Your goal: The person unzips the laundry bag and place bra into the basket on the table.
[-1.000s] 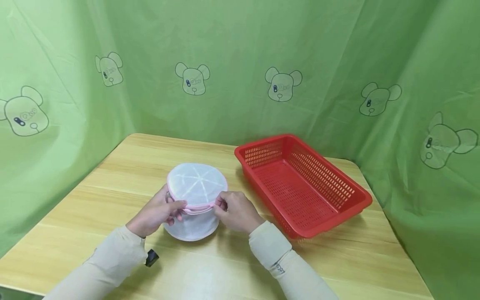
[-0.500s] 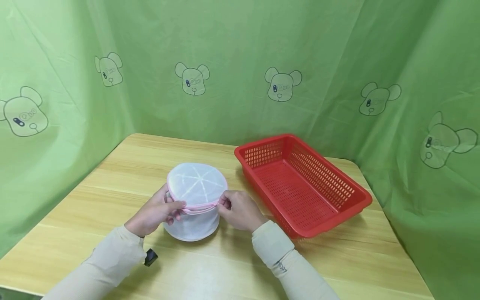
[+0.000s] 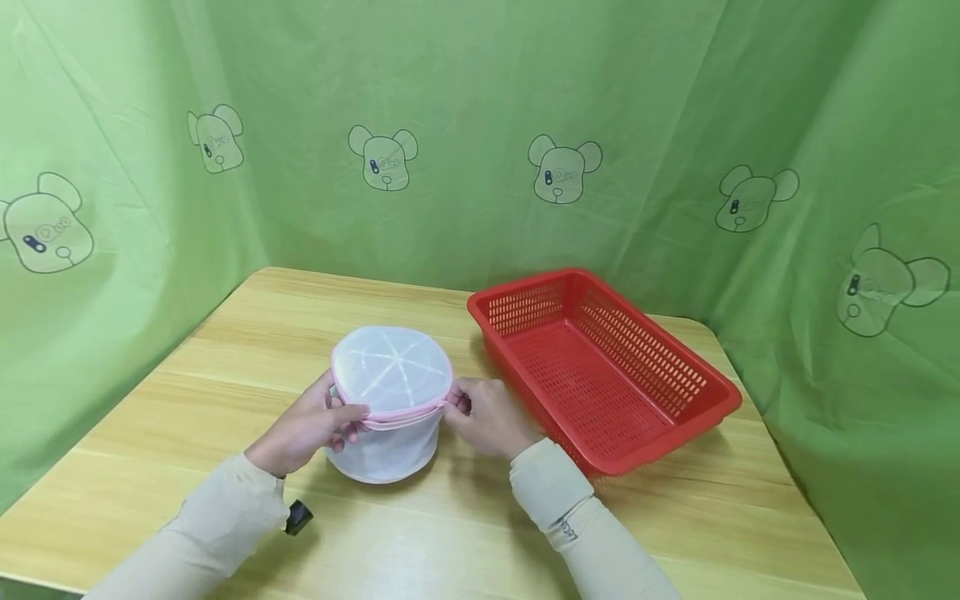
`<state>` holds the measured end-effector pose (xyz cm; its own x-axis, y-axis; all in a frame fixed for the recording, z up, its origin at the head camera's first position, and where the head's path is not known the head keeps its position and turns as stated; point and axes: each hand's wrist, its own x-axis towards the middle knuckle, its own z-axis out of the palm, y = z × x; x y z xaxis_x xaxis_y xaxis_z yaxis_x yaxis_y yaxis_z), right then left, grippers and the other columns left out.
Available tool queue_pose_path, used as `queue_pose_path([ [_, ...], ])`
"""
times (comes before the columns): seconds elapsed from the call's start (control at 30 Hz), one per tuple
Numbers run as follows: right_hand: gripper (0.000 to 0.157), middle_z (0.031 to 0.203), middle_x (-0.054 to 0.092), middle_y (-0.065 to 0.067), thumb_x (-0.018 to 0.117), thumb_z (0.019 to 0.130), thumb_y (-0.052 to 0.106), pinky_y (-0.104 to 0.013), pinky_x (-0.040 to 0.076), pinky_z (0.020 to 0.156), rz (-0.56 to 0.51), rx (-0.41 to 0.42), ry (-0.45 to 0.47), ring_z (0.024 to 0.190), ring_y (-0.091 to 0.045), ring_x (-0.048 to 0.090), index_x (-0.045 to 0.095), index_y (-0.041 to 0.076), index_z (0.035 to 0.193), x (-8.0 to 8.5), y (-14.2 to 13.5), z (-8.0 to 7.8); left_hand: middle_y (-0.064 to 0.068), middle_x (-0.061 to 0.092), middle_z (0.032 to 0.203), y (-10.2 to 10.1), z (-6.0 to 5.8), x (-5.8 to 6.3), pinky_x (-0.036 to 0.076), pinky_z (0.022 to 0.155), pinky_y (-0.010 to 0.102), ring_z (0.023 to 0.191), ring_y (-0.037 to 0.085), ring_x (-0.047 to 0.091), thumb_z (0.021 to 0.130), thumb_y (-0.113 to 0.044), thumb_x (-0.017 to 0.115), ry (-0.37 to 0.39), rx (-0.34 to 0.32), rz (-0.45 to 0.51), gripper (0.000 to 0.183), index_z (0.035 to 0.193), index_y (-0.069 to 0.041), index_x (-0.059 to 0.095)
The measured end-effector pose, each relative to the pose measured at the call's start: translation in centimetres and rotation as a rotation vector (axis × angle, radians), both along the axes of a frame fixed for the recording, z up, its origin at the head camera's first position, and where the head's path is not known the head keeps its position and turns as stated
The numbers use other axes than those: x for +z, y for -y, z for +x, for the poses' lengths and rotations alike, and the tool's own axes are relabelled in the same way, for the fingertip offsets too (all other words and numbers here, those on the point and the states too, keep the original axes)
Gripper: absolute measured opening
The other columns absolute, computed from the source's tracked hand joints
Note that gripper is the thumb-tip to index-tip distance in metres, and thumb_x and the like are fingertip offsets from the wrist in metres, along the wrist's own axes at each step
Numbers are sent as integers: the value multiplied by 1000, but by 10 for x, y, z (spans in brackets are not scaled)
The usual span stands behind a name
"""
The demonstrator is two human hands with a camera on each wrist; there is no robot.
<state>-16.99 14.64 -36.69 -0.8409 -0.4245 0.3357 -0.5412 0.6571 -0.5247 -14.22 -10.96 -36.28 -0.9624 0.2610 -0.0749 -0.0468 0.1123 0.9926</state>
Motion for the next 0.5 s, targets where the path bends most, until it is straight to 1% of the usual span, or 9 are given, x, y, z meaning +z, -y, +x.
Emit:
queue_pose_path([
  [0.1, 15, 65, 52, 9, 68, 82, 8, -23, 44, 57, 8, -23, -19, 62, -8, 48, 59, 14, 72, -1, -2, -2, 10, 60, 78, 2, 0, 1, 42, 48, 25, 62, 17, 55, 88, 0, 59, -2, -7, 3, 74, 151, -8, 20],
  [0.27, 14, 64, 53, 9, 68, 81, 9, -23, 44, 56, 29, -60, -26, 60, -8, 48, 59, 14, 71, -1, -4, -4, 10, 61, 77, 5, 0, 1, 42, 48, 25, 62, 17, 55, 88, 0, 59, -5, -24, 1, 75, 151, -7, 19],
  [0.4, 13, 64, 53, 9, 67, 81, 10, -23, 44, 56, 28, -55, -24, 60, -8, 48, 60, 13, 72, -1, -4, -5, 9, 61, 77, 6, 1, 2, 42, 47, 25, 61, 16, 54, 89, 0, 59, 0, -31, -1, 74, 151, -6, 19],
  [0.5, 12, 64, 54, 9, 67, 82, 10, -23, 44, 56, 24, -53, -23, 60, -8, 48, 60, 13, 72, -2, -5, -7, 9, 61, 78, 5, 1, 2, 42, 48, 25, 62, 17, 55, 89, -1, 59, 9, -22, -3, 74, 151, -7, 19],
])
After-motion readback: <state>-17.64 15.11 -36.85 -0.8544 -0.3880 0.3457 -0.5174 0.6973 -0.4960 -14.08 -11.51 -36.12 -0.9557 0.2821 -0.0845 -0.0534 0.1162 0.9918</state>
